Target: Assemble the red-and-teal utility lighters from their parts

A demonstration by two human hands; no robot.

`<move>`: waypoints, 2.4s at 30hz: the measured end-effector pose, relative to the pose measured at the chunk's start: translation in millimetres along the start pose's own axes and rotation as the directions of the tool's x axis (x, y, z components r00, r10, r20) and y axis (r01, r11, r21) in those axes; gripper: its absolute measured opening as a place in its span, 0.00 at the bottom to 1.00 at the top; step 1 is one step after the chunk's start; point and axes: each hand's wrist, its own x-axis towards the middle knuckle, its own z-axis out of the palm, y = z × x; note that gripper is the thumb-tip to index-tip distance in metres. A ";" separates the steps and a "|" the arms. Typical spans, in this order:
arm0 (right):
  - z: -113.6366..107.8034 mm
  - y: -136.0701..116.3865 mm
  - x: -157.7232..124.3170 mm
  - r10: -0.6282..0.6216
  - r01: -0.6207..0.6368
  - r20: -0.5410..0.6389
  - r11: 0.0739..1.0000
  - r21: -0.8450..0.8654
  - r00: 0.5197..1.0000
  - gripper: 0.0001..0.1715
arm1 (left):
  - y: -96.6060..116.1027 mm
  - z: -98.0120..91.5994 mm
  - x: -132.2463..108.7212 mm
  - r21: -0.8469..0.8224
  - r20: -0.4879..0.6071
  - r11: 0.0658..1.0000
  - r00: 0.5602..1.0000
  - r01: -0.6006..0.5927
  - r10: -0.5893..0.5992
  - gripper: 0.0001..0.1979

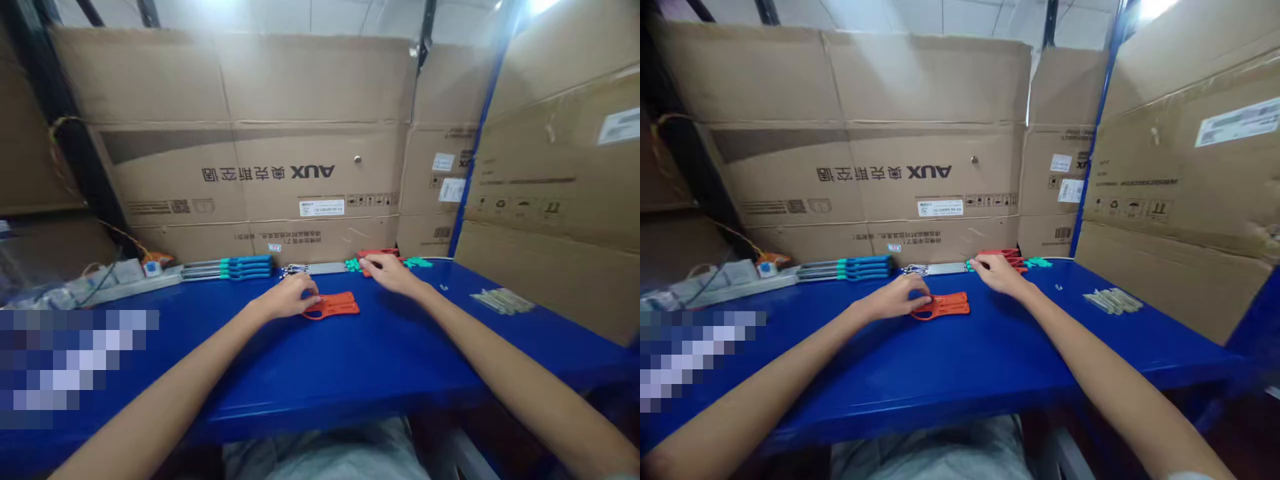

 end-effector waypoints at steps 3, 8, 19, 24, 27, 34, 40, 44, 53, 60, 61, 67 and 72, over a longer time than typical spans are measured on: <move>-6.6 11.3 10.0 0.146 -0.145 0.000 0.980 -0.135 0.989 0.26 | -28.5 -7.3 0.3 0.053 -0.020 0.994 0.995 0.096 -0.095 0.09; -18.9 34.7 35.8 0.319 -0.301 0.034 0.921 -0.247 0.947 0.19 | -69.1 -9.0 -1.5 0.113 -0.038 0.960 0.967 0.255 -0.253 0.09; -87.3 121.4 25.9 0.621 -0.571 -0.012 0.712 -0.410 0.784 0.10 | -63.8 1.4 -6.2 0.121 -0.117 0.972 0.975 0.201 -0.187 0.19; -67.5 166.8 24.6 0.743 -0.672 -0.018 0.595 -0.440 0.669 0.18 | -68.0 2.4 -13.8 0.103 -0.116 0.972 0.973 0.210 -0.198 0.20; -52.0 183.3 27.4 0.791 -0.697 0.022 0.552 -0.458 0.612 0.18 | -69.5 6.7 -18.0 0.109 -0.085 0.970 0.974 0.217 -0.208 0.20; -43.0 195.0 20.5 0.819 -0.705 0.056 0.523 -0.479 0.570 0.19 | -64.0 8.6 -14.8 0.096 -0.092 0.974 0.976 0.205 -0.196 0.18; -74.7 163.7 21.8 0.789 -0.690 0.078 0.577 -0.437 0.610 0.10 | -59.8 7.0 -12.8 0.073 -0.116 0.977 0.975 0.201 -0.192 0.18; -72.0 105.5 30.2 0.626 -0.566 0.195 0.772 -0.288 0.755 0.09 | -53.0 5.3 -13.0 0.040 -0.142 0.980 0.972 0.193 -0.185 0.16; 29.0 -7.3 21.8 -0.185 0.142 0.152 0.957 0.253 0.971 0.15 | -25.9 2.6 -16.6 0.109 -0.161 0.994 0.987 0.011 0.007 0.13; 48.7 -13.4 -9.5 -0.447 0.470 -0.155 0.864 0.182 0.881 0.15 | -0.9 3.8 -10.5 0.111 -0.269 0.989 0.954 -0.101 0.128 0.14; 50.8 -13.4 -11.7 -0.454 0.480 -0.170 0.858 0.183 0.875 0.15 | 1.9 4.3 -10.7 0.129 -0.272 0.982 0.948 -0.135 0.166 0.13; 62.5 -15.3 -16.1 -0.490 0.535 -0.253 0.831 0.153 0.834 0.14 | 15.8 7.2 -10.0 0.151 -0.263 0.962 0.929 -0.228 0.261 0.12; 61.7 -19.1 -18.4 -0.542 0.586 -0.273 0.802 0.113 0.795 0.13 | 18.0 8.6 -8.9 0.126 -0.279 0.977 0.939 -0.174 0.203 0.13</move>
